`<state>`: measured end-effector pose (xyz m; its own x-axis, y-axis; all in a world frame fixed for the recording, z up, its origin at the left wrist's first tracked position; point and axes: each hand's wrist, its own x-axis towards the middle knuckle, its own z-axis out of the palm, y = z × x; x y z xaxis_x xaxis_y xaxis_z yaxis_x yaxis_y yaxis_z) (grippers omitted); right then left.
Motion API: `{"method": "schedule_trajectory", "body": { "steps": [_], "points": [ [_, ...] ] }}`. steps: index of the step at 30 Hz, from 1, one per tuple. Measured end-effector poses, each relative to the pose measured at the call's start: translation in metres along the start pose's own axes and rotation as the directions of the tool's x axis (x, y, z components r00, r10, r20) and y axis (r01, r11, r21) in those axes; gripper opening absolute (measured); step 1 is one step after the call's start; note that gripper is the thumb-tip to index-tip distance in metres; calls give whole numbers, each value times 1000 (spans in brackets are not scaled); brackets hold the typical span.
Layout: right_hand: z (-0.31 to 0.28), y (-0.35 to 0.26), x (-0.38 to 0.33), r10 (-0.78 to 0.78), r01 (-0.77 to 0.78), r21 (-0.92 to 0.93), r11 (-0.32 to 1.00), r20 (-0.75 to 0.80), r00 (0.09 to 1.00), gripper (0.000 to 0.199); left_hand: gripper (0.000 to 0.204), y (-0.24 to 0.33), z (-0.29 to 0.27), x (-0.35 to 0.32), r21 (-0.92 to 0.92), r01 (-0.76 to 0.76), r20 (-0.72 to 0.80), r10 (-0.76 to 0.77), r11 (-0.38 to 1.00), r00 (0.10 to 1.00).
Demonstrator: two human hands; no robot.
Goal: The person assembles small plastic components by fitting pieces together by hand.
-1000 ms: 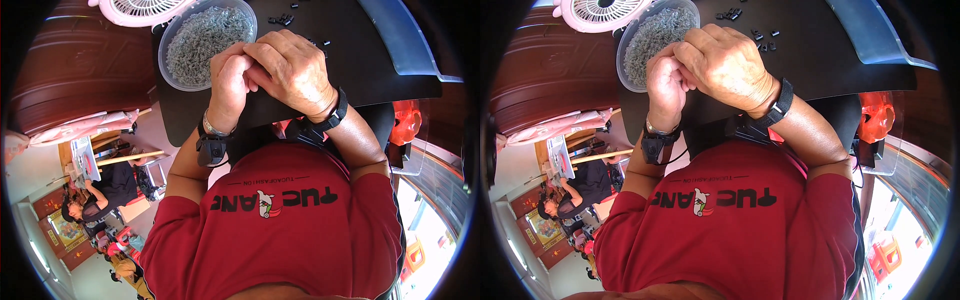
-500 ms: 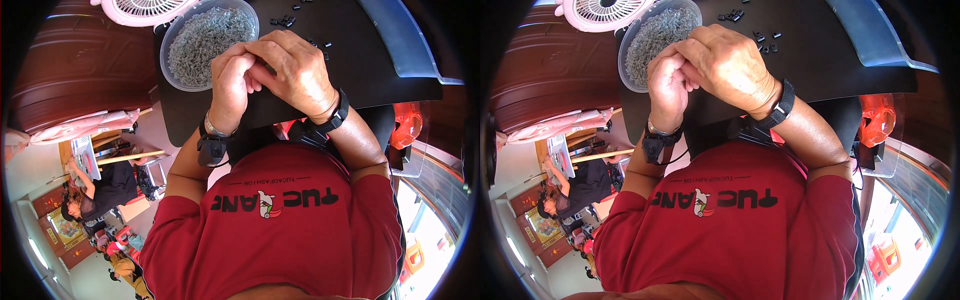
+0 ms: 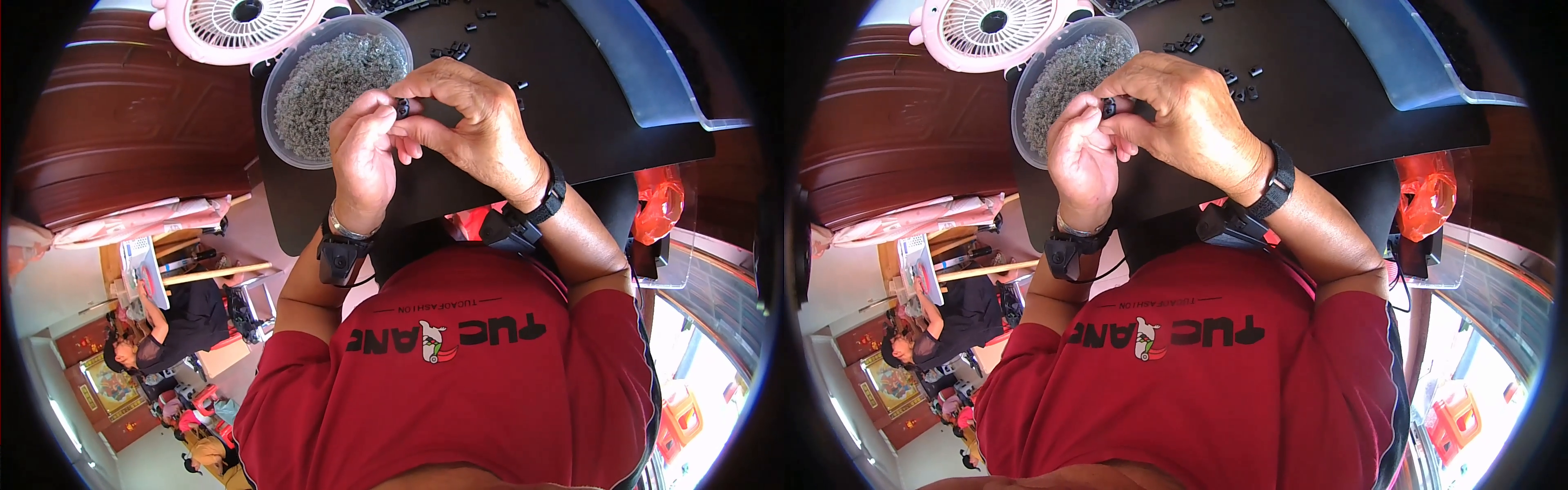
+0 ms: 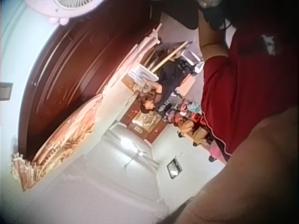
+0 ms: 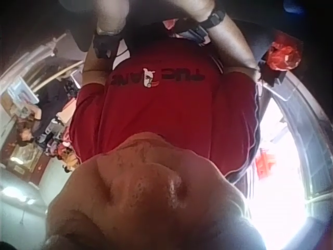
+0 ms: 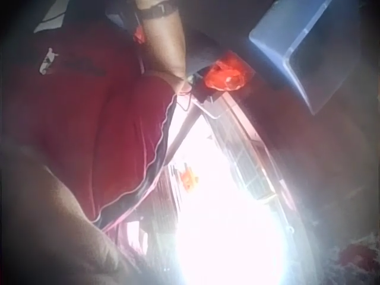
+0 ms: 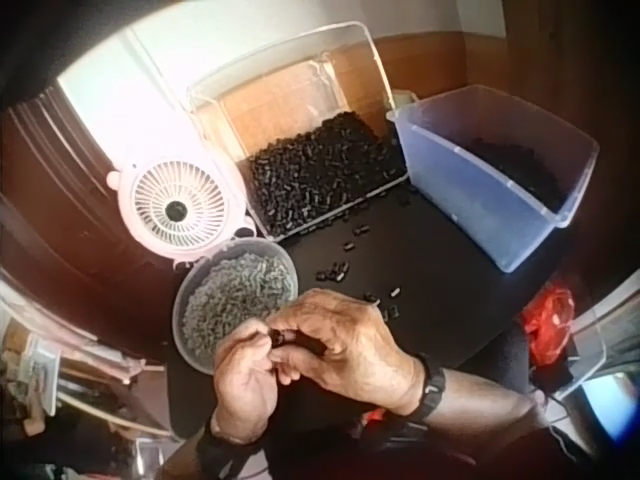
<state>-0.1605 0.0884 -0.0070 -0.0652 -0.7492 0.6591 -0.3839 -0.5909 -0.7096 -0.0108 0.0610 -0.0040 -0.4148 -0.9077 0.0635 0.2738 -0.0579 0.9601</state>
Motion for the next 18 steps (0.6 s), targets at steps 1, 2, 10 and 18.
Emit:
{"method": "schedule_trajectory", "body": {
  "steps": [1, 2, 10, 18],
  "points": [
    [1, 1, 1, -62, 62, -10, 998, -23, 998, 32, 24, -2, -1, 1, -45, -10, 14, 11, 999, 1000],
    [2, 2, 2, -124, 123, -21, 992, -44, 991, 32, 25, -3, 0, 2, -91, -19, 27, 22, 996, 999],
    [2, 2, 1, -154, 151, -85, 985, -27, 988, 34, 29, -1, 3, 1, -149, 12, 42, -6, 989, 999],
    [3, 2, -1, -141, 131, -111, 985, -87, 986, 32, 30, -2, 1, 0, -165, 1, 119, 19, 986, 993]
  ]
}}
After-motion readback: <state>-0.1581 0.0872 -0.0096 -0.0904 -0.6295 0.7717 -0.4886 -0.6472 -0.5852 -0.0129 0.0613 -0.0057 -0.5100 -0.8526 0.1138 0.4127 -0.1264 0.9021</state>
